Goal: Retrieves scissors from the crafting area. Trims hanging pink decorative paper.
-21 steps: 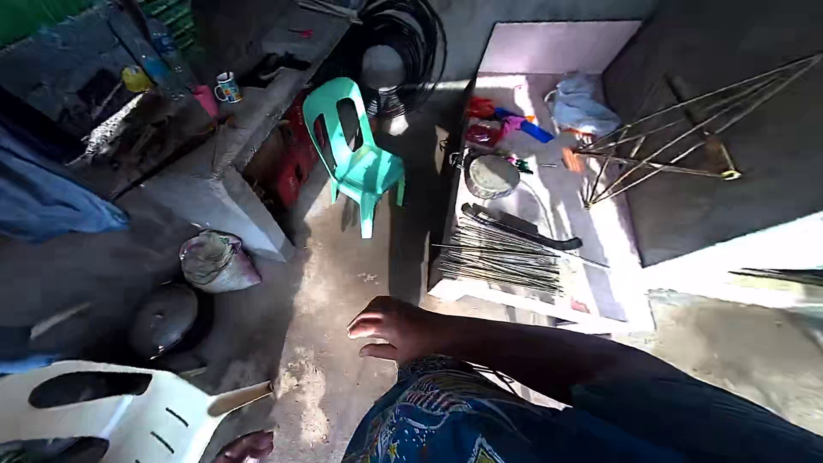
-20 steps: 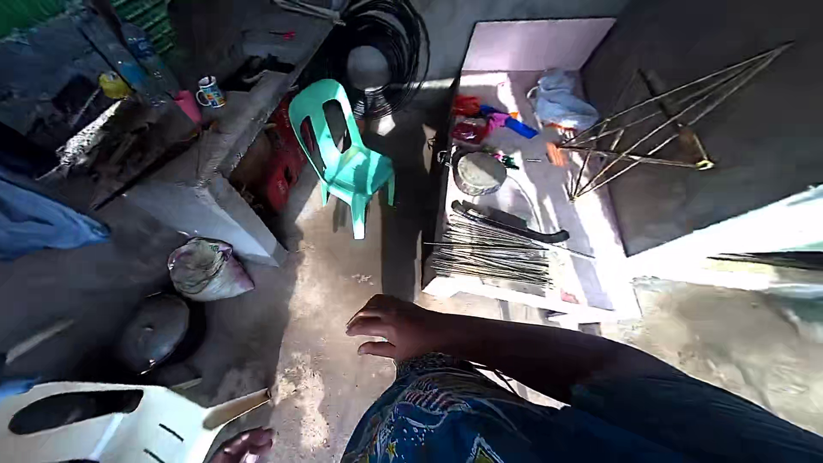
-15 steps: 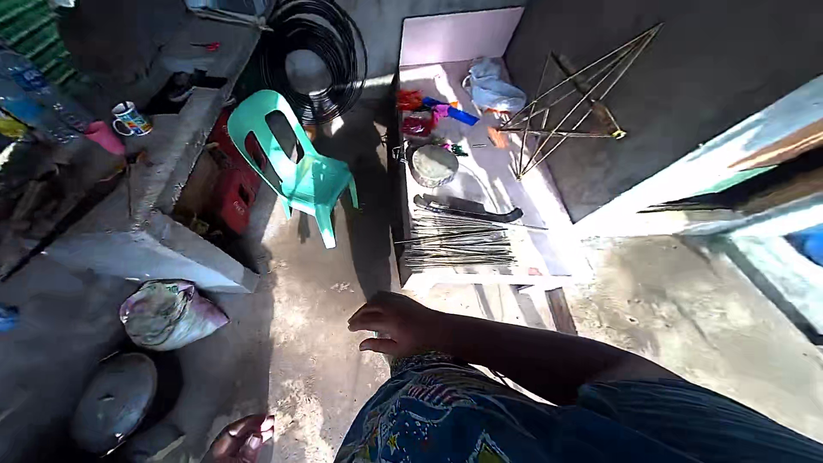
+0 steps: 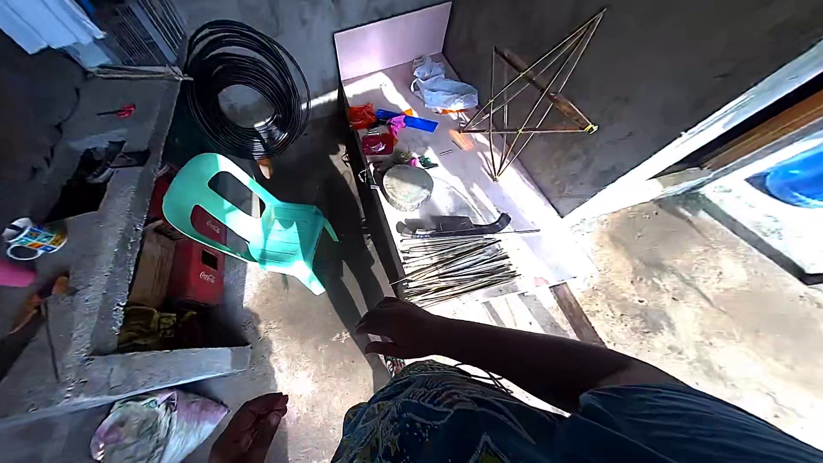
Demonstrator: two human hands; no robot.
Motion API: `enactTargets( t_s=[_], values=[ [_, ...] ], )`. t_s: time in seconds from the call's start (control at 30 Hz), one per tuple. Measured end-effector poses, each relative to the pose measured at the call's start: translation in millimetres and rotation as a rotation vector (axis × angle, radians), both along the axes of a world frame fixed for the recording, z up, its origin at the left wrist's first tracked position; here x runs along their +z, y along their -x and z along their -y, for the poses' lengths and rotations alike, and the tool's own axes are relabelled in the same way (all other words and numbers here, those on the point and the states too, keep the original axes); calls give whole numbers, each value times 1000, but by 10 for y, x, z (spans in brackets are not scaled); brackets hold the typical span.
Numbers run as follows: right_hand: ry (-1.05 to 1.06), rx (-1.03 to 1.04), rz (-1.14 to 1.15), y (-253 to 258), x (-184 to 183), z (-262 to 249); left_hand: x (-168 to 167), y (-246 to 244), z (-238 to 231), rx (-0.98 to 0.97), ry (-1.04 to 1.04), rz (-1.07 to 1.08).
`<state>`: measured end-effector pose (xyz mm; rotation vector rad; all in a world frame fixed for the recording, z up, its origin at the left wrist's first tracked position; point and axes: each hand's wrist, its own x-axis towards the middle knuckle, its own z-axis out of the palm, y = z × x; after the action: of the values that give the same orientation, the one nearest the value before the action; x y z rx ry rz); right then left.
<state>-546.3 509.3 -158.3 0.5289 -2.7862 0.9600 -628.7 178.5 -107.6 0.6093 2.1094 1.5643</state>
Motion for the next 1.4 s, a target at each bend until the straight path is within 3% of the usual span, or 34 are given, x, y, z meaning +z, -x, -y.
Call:
enactTargets(
  t_s=[0.2, 0.4, 0.63, 0.9, 1.0, 1.17, 1.27, 1.4],
  values=[
    [32, -141, 114, 622, -46, -381, -159, 1047, -280, -148, 133, 71],
    [26, -374, 205, 1292, -192, -716, -237, 2517, -835, -239, 215, 19],
    [102, -647, 233, 1829, -166, -1045, -229, 3857, -2138, -477, 270, 24],
    [183, -1020, 236, 1739, -493, -1695, -525, 4403, -4103, -788, 347, 165],
    [196, -1134, 214, 1772, -593, -1923, -823, 4555, -4840, -806, 351, 244],
    [175, -1329, 238, 1750, -913, -2092, -1631, 4836, -6153, -591, 452, 284],
    [229, -1507, 304, 1709, -992, -2141, -2223, 5014, -7015, -508, 529, 264],
    [470, -1724, 484, 1696, -1087, -2238, -3274, 5281, -8238, -532, 673, 108]
  ],
)
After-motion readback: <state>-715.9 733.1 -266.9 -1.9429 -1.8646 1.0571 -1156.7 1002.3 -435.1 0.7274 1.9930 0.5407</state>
